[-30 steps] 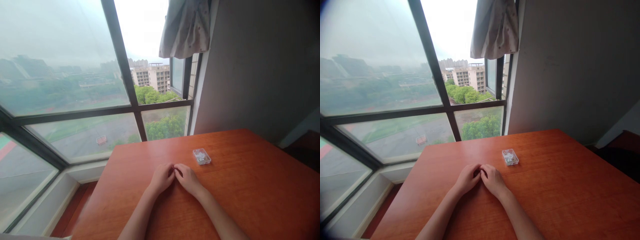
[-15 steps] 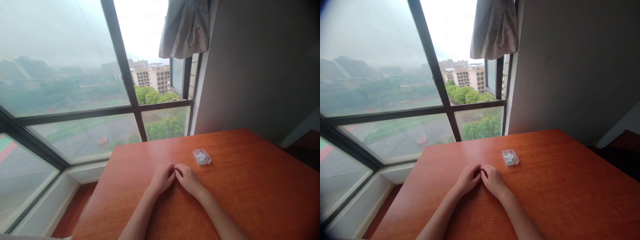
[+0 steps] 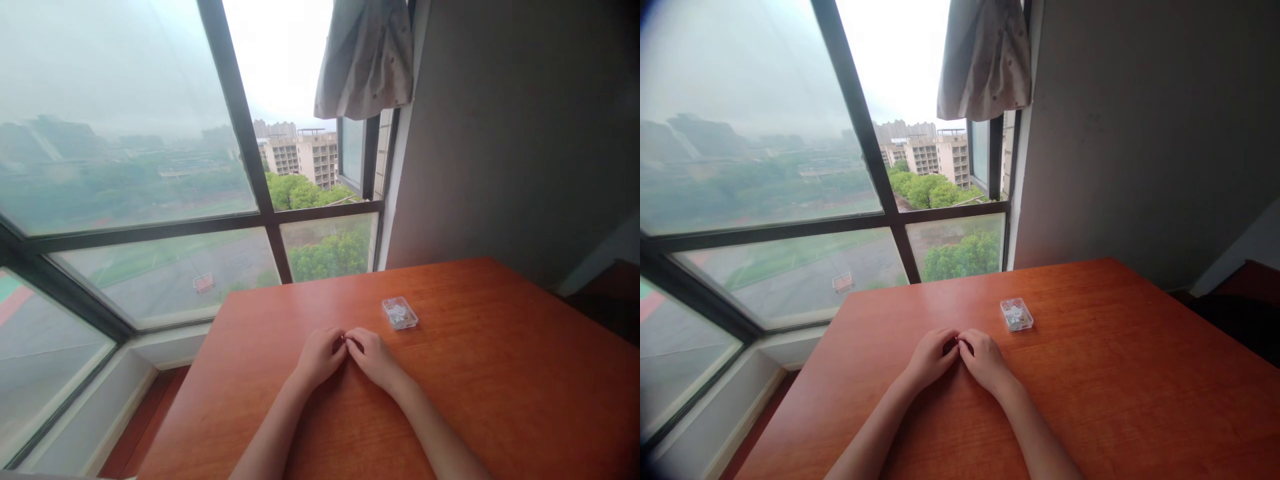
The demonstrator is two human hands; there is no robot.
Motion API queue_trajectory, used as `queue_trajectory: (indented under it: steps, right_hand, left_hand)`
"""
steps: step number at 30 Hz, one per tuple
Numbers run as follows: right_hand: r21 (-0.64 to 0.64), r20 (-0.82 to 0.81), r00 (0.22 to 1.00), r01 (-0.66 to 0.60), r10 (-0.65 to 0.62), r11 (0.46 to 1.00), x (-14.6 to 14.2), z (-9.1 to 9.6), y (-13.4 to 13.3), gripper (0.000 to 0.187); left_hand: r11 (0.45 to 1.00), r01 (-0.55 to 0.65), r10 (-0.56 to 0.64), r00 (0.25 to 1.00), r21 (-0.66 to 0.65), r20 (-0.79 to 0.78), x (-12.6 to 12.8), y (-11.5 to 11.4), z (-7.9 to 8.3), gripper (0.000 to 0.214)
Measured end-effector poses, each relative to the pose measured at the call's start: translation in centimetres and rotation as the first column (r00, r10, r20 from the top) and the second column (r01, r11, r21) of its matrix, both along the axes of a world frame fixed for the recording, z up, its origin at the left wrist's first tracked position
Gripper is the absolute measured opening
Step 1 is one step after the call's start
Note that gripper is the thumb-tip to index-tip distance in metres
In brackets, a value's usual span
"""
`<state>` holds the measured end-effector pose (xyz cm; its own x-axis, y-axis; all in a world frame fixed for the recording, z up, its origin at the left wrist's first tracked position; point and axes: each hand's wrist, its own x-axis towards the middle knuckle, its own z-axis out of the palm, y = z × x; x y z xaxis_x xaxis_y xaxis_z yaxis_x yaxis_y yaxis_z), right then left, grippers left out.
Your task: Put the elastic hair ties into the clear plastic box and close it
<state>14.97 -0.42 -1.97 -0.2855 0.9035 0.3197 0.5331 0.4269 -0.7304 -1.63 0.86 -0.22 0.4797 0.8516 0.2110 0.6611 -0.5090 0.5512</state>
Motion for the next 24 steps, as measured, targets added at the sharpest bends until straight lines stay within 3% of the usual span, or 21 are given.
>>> queue_trajectory:
  steps: [24]
  right_hand:
    - [-0.003,0.021,1.000,-0.014,0.014,1.000,0.22,0.10,-0.04,0.022]
  left_hand:
    - [1.000,-0.002,0.002,1.000,0.008,0.018,0.01,-0.03,0.02,0.012]
